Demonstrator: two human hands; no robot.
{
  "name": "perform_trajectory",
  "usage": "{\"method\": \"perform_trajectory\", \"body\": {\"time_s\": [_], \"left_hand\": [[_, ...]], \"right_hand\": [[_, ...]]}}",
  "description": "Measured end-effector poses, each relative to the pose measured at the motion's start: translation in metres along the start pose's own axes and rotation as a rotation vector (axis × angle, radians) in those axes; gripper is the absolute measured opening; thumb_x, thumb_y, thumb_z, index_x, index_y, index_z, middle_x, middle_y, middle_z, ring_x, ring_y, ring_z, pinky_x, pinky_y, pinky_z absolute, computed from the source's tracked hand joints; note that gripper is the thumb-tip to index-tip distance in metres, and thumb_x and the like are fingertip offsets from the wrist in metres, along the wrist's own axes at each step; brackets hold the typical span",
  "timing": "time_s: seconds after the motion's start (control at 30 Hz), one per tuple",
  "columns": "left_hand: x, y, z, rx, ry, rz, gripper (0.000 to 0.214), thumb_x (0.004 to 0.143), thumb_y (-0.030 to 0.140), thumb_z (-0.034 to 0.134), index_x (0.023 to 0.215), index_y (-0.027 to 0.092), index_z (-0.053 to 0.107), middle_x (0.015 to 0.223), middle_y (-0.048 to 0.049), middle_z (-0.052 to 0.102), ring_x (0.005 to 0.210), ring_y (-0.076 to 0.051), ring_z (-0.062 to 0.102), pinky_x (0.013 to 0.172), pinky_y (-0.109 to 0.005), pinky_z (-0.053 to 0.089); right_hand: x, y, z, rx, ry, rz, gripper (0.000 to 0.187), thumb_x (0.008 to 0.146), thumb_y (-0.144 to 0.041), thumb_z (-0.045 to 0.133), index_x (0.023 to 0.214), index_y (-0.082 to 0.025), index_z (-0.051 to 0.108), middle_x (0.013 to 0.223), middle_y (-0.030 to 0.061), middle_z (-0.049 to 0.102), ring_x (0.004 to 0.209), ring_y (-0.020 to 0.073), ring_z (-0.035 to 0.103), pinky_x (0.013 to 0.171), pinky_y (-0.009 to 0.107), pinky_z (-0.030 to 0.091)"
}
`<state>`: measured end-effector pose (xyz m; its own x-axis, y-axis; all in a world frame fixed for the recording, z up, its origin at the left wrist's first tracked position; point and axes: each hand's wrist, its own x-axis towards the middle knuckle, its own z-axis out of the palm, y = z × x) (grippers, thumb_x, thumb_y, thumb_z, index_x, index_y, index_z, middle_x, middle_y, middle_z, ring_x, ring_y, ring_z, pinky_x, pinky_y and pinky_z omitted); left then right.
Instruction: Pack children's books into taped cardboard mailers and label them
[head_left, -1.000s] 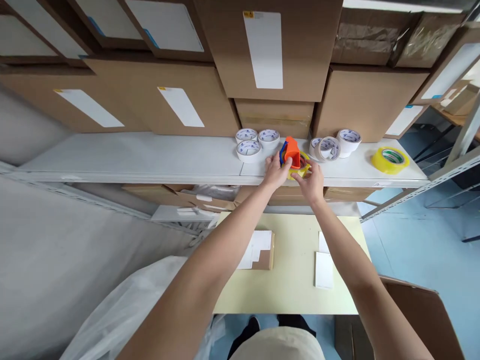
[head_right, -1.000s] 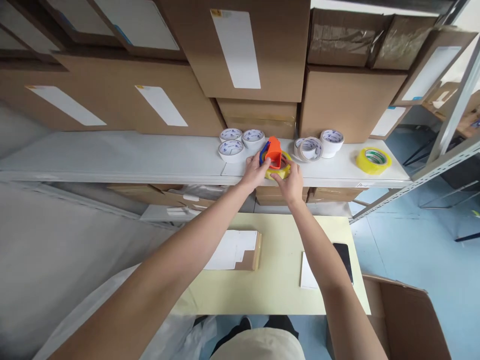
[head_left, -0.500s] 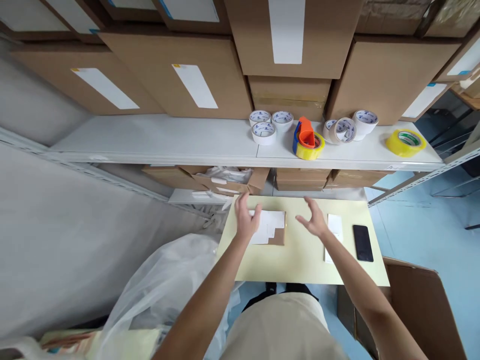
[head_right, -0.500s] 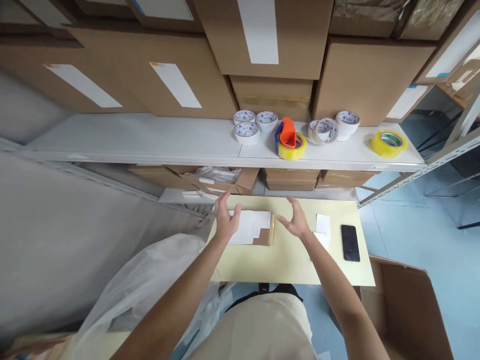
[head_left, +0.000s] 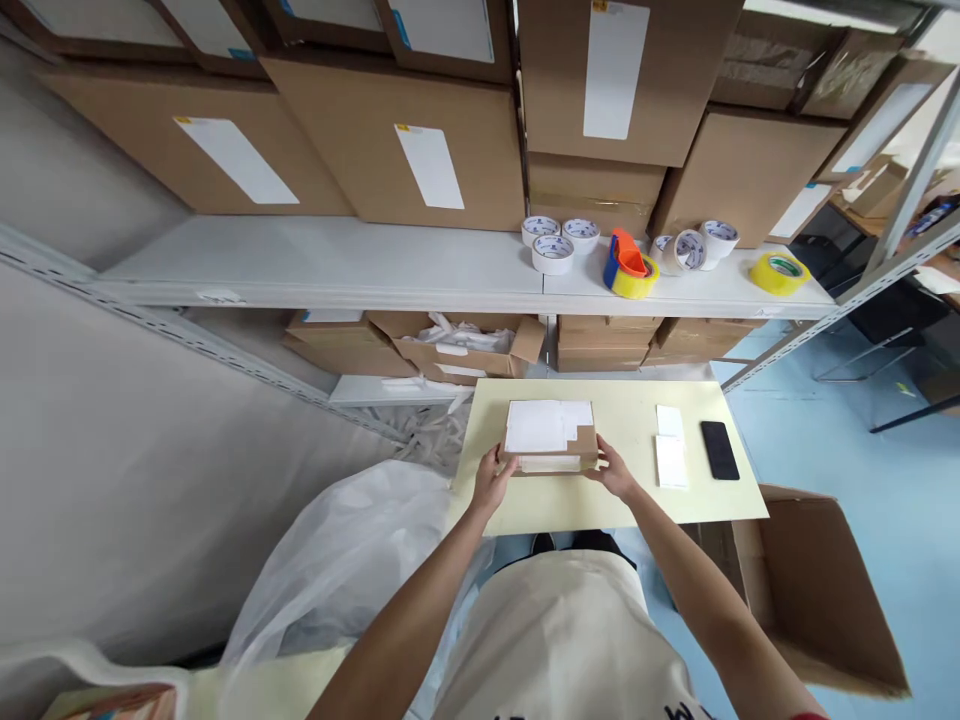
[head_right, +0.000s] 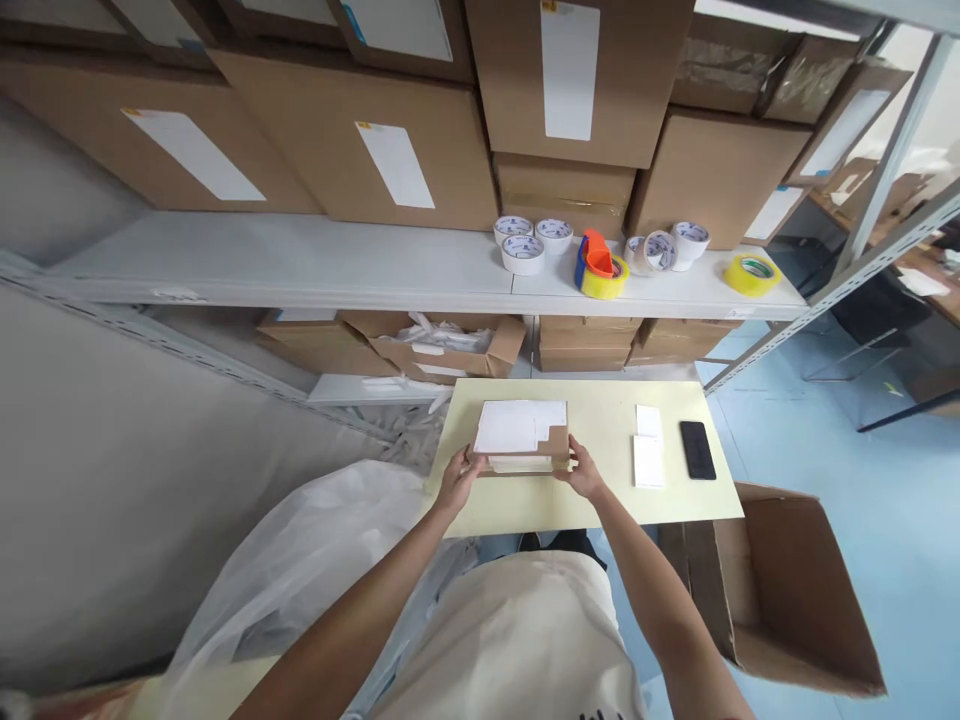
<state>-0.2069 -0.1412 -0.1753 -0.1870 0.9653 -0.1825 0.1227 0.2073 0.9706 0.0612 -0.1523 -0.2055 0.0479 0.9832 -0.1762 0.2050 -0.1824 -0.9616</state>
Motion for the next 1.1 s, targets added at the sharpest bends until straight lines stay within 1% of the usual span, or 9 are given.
{"method": "perform_trajectory", "body": {"time_s": [0.1,0.2,0.43,0.53,0.67,0.77,0.93,1.03,1.1], "left_hand": [[-0.003,0.008,-0.001,0.099,-0.022,0.018,0.053,0.061,0.056,0.069,0.099,0.019,0.067,0.099,-0.0093,0.065,0.090,-0.026,0.064,0.078,-0.036,0.052],[-0.001,0.014,0.006,0.202,-0.041,0.035,0.043,0.066,0.051,0.066,0.095,0.019,0.070,0.086,-0.0048,0.062,0.075,-0.020,0.062,0.073,-0.032,0.052],[0.013,0.015,0.031,0.301,-0.147,-0.087,0.028,0.073,0.041,0.063,0.089,0.018,0.069,0.076,-0.0030,0.064,0.071,-0.020,0.062,0.070,-0.031,0.049],[0.016,0.018,0.038,0.348,-0.064,-0.066,0.037,0.074,0.035,0.064,0.106,0.016,0.064,0.092,-0.0082,0.065,0.081,-0.023,0.064,0.080,-0.037,0.050],[0.008,0.031,0.054,0.528,0.097,0.185,0.048,0.077,0.022,0.060,0.123,0.014,0.055,0.121,-0.0182,0.057,0.117,-0.032,0.054,0.102,-0.047,0.041],[-0.004,0.046,0.075,0.662,0.078,0.306,0.046,0.080,0.019,0.057,0.125,0.017,0.053,0.131,-0.0185,0.053,0.127,-0.035,0.046,0.105,-0.052,0.036],[-0.022,0.064,0.133,0.727,-0.107,0.518,0.033,0.086,0.025,0.054,0.118,0.020,0.059,0.127,-0.0160,0.057,0.123,-0.033,0.051,0.103,-0.051,0.038],[-0.034,0.063,0.182,0.687,-0.389,0.675,0.025,0.088,0.023,0.052,0.110,0.023,0.062,0.117,-0.0107,0.063,0.114,-0.026,0.057,0.100,-0.043,0.043],[-0.042,0.056,0.217,0.689,-0.599,0.662,0.023,0.087,0.022,0.053,0.108,0.024,0.062,0.111,-0.0078,0.065,0.107,-0.023,0.061,0.095,-0.039,0.047]], "right_hand": [[-0.012,-0.011,-0.019,0.005,0.069,-0.043,0.072,0.065,-0.033,0.074,0.133,-0.024,0.055,0.117,0.0108,0.069,0.092,0.0240,0.068,0.073,0.044,0.060],[-0.019,-0.020,-0.033,-0.030,0.168,-0.003,0.056,0.076,-0.042,0.065,0.127,-0.021,0.059,0.113,0.0115,0.071,0.093,0.0237,0.069,0.078,0.044,0.059],[-0.006,-0.020,-0.039,-0.151,0.246,0.092,0.040,0.079,-0.050,0.060,0.104,-0.019,0.069,0.101,0.0093,0.076,0.088,0.0245,0.071,0.078,0.043,0.059],[-0.001,-0.019,-0.039,-0.179,0.240,0.094,0.040,0.080,-0.050,0.058,0.103,-0.019,0.069,0.100,0.0091,0.076,0.087,0.0241,0.071,0.076,0.041,0.058],[0.001,-0.016,-0.047,-0.263,0.209,0.082,0.047,0.081,-0.054,0.057,0.111,-0.019,0.067,0.110,0.0115,0.073,0.089,0.0243,0.069,0.075,0.040,0.057],[0.001,-0.010,-0.068,-0.310,0.206,0.078,0.051,0.083,-0.057,0.055,0.113,-0.018,0.067,0.113,0.0128,0.072,0.091,0.0244,0.069,0.077,0.041,0.056],[0.005,0.005,-0.132,-0.517,0.227,0.221,0.037,0.087,-0.048,0.054,0.109,-0.021,0.067,0.104,0.0077,0.075,0.085,0.0208,0.070,0.088,0.040,0.050],[0.005,0.017,-0.169,-0.637,0.236,0.279,0.029,0.089,-0.042,0.055,0.106,-0.022,0.068,0.103,0.0061,0.075,0.085,0.0197,0.070,0.096,0.041,0.044],[0.004,0.026,-0.186,-0.670,0.231,0.295,0.028,0.090,-0.040,0.055,0.104,-0.021,0.068,0.101,0.0067,0.075,0.085,0.0206,0.070,0.101,0.045,0.040]]}}
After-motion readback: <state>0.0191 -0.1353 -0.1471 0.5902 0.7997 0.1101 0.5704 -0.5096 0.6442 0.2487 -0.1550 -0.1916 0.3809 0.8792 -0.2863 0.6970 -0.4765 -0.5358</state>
